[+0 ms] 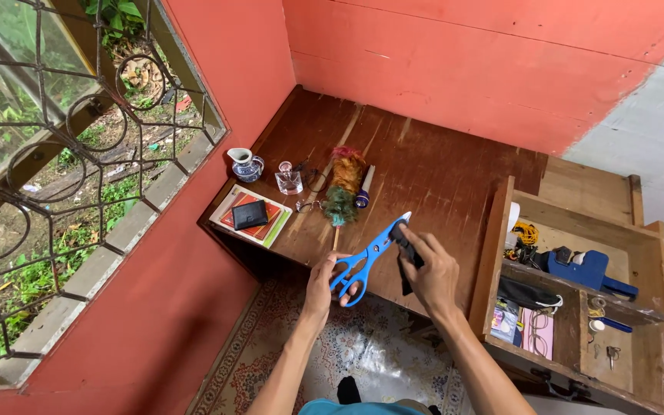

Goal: Repairing a thin black cable using electrical tape and scissors at a wooden desk.

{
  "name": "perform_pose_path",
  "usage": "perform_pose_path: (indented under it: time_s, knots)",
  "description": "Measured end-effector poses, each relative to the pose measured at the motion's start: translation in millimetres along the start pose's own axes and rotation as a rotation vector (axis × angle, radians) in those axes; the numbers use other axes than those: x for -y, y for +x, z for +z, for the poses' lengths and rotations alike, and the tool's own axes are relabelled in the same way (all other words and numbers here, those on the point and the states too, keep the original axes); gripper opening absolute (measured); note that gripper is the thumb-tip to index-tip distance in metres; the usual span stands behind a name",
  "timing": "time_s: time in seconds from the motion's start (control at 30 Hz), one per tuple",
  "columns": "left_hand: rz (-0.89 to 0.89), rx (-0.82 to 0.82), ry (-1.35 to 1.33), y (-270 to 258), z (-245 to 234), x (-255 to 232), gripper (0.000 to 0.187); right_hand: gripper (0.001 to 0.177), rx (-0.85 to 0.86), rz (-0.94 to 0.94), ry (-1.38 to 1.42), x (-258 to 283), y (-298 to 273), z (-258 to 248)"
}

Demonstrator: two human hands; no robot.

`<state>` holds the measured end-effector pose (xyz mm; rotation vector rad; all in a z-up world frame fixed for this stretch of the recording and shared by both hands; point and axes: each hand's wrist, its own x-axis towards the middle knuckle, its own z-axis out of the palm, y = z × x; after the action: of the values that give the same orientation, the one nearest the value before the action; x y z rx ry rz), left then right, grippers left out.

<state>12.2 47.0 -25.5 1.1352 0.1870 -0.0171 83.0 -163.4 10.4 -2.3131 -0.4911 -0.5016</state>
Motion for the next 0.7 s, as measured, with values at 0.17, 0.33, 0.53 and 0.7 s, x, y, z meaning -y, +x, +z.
perform_pose_path:
  time_s: [0.17,0.33,0.53,0.7]
  knots:
    - [0.023,-0.017,-0.046,5,3,2,0.043,0.048,-0.029,-0.026,-0.010,15,1,0]
    - [0.013,-0.032,-0.021,3,4,0,0.045,0.047,0.093,-0.105,-0.012,-13,-8,14]
    - [-0.006,0.001,-0.011,8,12,2,0.043,0.051,0.050,0.019,0.048,-8,-16,8]
    - [-0.034,0.032,0.030,9,10,5,0.043,0.052,0.074,0.116,-0.100,-15,-4,-5]
